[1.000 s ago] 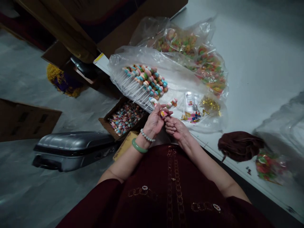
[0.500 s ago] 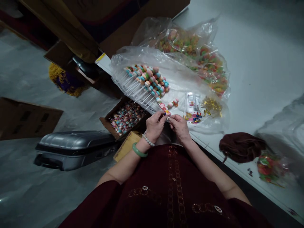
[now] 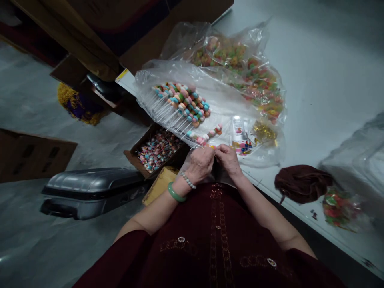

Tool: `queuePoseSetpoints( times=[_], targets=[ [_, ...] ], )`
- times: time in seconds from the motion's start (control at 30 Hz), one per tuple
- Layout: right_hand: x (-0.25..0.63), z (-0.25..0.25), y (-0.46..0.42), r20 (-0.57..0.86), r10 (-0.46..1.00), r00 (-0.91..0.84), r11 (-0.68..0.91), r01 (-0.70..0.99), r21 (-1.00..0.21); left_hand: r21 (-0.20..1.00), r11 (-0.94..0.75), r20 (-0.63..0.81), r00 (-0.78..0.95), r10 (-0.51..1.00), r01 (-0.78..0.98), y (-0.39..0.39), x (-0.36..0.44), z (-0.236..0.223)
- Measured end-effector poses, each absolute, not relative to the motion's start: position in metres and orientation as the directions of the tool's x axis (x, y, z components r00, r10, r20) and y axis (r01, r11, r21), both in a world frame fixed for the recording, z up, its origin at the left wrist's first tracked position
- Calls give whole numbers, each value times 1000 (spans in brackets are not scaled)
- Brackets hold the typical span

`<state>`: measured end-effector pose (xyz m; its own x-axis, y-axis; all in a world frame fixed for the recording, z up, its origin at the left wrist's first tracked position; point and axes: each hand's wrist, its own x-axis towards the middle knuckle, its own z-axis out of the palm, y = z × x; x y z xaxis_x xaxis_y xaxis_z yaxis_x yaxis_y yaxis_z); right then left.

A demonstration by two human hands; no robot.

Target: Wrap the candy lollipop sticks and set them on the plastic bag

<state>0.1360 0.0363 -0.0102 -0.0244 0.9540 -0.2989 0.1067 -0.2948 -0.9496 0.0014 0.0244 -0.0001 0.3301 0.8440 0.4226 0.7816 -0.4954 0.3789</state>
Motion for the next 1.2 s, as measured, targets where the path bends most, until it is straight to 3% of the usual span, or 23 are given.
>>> queuePoseSetpoints(
  times=[0.07,0.13,0.27,0.4,0.53,0.6,0.67,0.8,0.9,1.0,1.1,1.2],
  targets=[
    [133,-12,40,-204,976,78,-217,258,-941,385,-513,480,308,821,767,22,3,-6],
    [129,-12,42,-175,975,137,-208,286,-935,490,-477,482,229,846,730,21,4,-9],
    [123,-4,38,-377,926,-34,-378,-57,-924,805,-271,320,-1,948,528,26,3,-11],
    [129,6,30,-408,887,-217,-442,-139,-886,956,-42,99,-184,978,290,30,2,-14],
    [132,3,29,-383,909,-166,-404,-118,-907,944,-67,118,-140,983,324,21,8,-15],
    [131,0,31,-287,954,-83,-288,-9,-957,914,-117,158,-76,985,388,16,10,-14],
    [131,-2,31,-177,984,-13,-173,149,-974,936,-87,118,-70,990,342,14,11,-13],
    [134,-2,26,-2,997,75,-42,532,-846,972,200,-209,-62,976,-123,19,11,-9],
    [131,-2,19,102,994,49,33,738,-674,802,423,-433,77,898,-423,26,15,-3],
    [126,-2,14,140,990,-2,78,838,-541,685,483,-537,70,841,-545,33,20,1],
    [123,-2,12,93,993,-69,110,826,-553,720,432,-533,-33,846,-542,40,18,1],
    [124,-3,14,49,992,-117,121,758,-641,858,355,-418,-105,902,-371,42,12,-3]
  ],
)
